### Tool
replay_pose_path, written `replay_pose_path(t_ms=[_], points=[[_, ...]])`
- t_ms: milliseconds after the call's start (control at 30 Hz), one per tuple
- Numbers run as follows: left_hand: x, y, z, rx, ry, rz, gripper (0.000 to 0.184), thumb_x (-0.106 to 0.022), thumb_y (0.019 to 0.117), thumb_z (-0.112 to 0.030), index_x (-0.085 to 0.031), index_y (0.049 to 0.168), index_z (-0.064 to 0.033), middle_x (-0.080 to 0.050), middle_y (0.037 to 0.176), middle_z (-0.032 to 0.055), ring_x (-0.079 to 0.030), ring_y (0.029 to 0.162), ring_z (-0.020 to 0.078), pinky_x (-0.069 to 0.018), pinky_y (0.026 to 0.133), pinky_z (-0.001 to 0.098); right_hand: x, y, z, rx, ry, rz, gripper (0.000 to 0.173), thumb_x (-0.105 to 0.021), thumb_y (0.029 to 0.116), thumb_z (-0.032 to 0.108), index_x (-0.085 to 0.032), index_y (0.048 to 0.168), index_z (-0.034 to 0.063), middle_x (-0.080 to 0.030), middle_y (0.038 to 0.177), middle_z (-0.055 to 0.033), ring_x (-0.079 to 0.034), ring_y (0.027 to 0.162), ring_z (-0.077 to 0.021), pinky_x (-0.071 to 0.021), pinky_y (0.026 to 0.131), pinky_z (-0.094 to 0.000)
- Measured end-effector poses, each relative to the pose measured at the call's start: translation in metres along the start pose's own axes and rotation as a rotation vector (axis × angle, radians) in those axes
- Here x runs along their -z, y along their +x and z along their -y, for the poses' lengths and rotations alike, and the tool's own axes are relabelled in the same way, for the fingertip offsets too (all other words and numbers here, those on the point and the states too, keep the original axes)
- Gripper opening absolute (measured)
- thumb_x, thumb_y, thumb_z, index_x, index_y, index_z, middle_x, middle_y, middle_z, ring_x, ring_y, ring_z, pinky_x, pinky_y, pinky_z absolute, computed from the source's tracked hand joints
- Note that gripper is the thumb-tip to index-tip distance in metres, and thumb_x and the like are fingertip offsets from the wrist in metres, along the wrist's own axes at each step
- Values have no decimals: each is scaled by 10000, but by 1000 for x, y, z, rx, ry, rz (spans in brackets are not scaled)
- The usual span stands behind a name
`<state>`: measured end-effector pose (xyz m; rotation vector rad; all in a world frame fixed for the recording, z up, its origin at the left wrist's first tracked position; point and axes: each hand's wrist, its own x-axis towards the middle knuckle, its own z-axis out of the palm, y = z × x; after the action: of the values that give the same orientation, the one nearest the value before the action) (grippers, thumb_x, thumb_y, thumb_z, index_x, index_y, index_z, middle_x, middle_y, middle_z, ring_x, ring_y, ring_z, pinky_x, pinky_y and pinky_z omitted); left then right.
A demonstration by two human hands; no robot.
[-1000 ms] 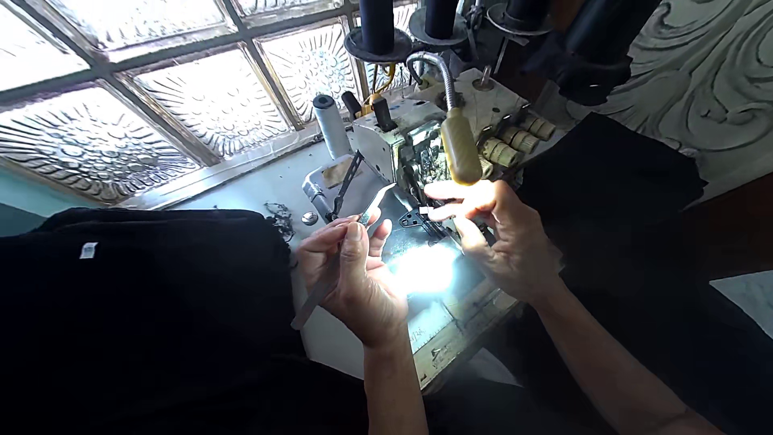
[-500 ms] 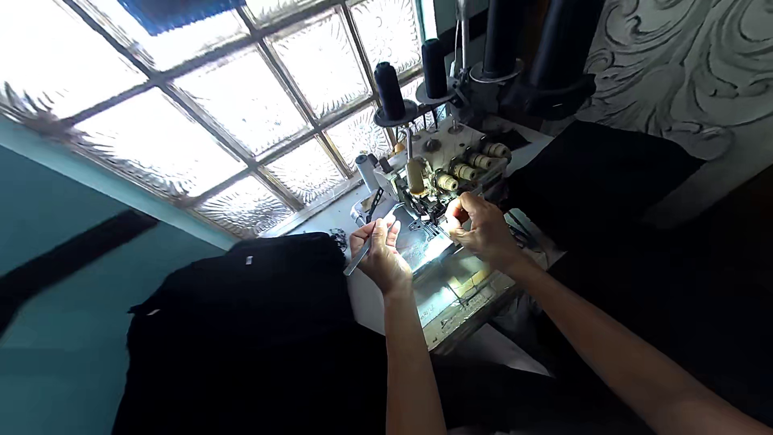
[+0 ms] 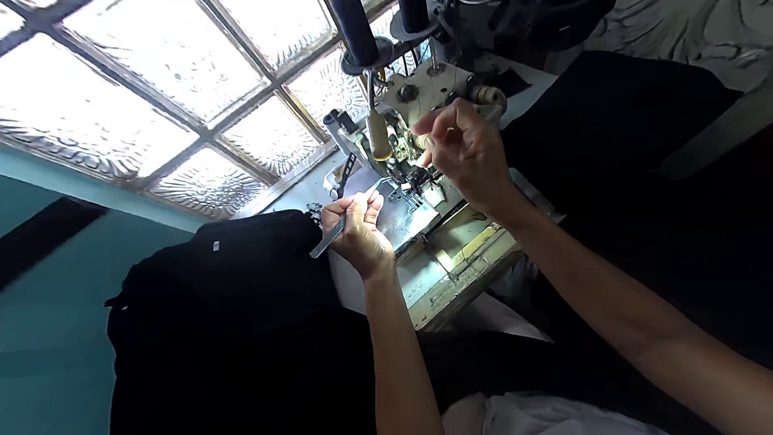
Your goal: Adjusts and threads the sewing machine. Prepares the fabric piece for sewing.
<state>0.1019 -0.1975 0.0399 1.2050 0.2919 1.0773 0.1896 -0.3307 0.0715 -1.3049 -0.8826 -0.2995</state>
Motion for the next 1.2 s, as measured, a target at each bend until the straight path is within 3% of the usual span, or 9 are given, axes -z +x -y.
replay_pose_path(t_ms=[167,300,433,600,733,800,1000,1067,1200], points=[[2,-4,0,-29,88,91,217,-475,993,31,-565,894,-141,-723,823,-24,-735,753,81,-623,701,226,4,9,-2,-147,331,51,88,-443,1008,7,-483,951,61,-698,1130,-73,-712,851,-69,-606,743,-260],[4,1,-1,-58,118,160,216,-477,974,49,-587,890,-116,-726,826,7,-733,745,108,-623,697,250,0,11,-8,-106,414,104,84,-421,1040,0,-456,999,64,-673,871,-12,-719,806,-102,-629,786,-310],[4,3,1,-74,142,151,230,-470,939,77,-599,877,-103,-728,784,20,-733,691,126,-637,663,276,0,5,-17,-98,225,83,45,-466,1008,-35,-500,987,-15,-608,778,-40,-672,712,-96,-608,705,-285],[6,3,-1,-80,153,199,228,-476,943,81,-595,890,-106,-718,799,10,-727,708,121,-633,678,271,-2,-3,-14,-121,-109,24,53,-540,1021,15,-585,1019,-14,-667,760,-28,-651,680,-53,-548,655,-210],[2,1,-2,-64,180,171,225,-510,947,81,-586,901,-126,-726,817,-22,-737,735,101,-635,692,247,2,-7,-3,-79,-476,81,154,-600,1001,84,-697,1082,-4,-719,824,-73,-696,713,-130,-569,661,-289],[4,2,-3,-58,167,200,210,-519,948,83,-593,918,-111,-729,845,3,-744,764,128,-642,720,283,2,-8,0,-26,-622,94,184,-620,979,78,-734,1104,6,-716,835,-96,-674,688,-177,-534,609,-321],[3,1,-3,-37,151,213,204,-559,929,103,-579,931,-100,-727,849,1,-737,748,124,-637,707,273,-4,-7,6,-32,-847,158,234,-677,930,107,-739,1142,29,-695,811,-87,-639,651,-221,-481,553,-362],[2,-2,-4,-29,183,204,199,-578,936,86,-570,943,-113,-719,845,-44,-734,749,84,-637,720,243,-7,-5,6,-39,-894,172,209,-654,931,102,-737,1109,31,-689,814,-94,-629,644,-226,-474,554,-370],[-2,6,5,-63,181,152,209,-618,869,111,-572,883,-93,-692,764,-34,-712,681,90,-639,683,275,-8,-6,2,60,-932,108,119,-628,931,69,-740,920,28,-688,818,-124,-621,651,-217,-454,554,-341]])
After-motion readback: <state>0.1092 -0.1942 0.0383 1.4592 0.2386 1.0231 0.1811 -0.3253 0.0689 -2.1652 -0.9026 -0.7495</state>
